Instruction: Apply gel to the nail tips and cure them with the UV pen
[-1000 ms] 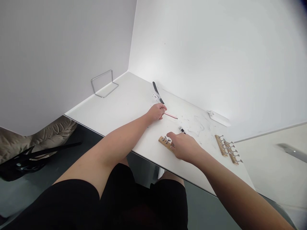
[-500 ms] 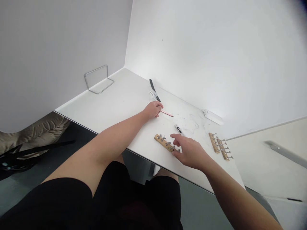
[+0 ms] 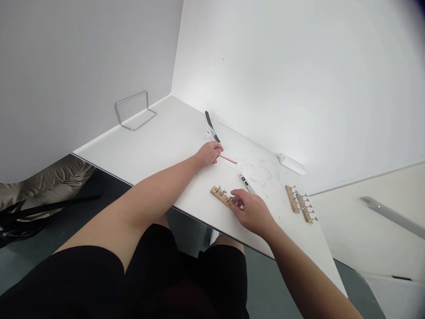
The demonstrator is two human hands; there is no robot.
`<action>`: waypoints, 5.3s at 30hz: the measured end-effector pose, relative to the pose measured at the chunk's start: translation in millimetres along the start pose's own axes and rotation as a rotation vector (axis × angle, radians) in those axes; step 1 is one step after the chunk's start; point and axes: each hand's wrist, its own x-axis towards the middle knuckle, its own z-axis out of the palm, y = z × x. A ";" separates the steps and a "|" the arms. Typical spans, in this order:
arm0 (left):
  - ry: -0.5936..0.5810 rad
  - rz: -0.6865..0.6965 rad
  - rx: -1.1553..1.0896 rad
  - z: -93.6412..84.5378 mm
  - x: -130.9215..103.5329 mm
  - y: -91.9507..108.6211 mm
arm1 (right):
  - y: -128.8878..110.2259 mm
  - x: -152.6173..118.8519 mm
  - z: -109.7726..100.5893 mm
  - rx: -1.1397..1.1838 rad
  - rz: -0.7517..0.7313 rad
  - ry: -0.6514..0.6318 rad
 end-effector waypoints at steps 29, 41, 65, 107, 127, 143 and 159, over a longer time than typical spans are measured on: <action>0.018 0.042 0.085 -0.2 3.6 -6.3 | -8.0 -11.3 36.2 0.243 0.238 0.446; 0.019 0.010 0.077 1.1 -1.8 1.0 | -8.9 -8.8 41.1 0.258 0.199 0.513; 0.012 0.027 0.059 -0.1 3.2 -6.3 | -5.2 -9.0 51.4 0.295 0.077 0.846; -0.174 -0.035 -0.174 4.9 -4.7 -0.4 | 20.4 90.7 8.9 1.302 0.215 0.864; -0.025 -0.028 -0.104 0.7 -4.5 -2.5 | 79.7 46.9 15.6 0.060 0.340 0.369; -0.009 -0.049 0.014 9.6 -15.3 5.6 | 89.7 30.9 9.0 1.130 0.347 0.535; -0.055 -0.037 0.130 10.9 -13.3 2.3 | 99.8 33.2 10.1 1.159 0.283 0.411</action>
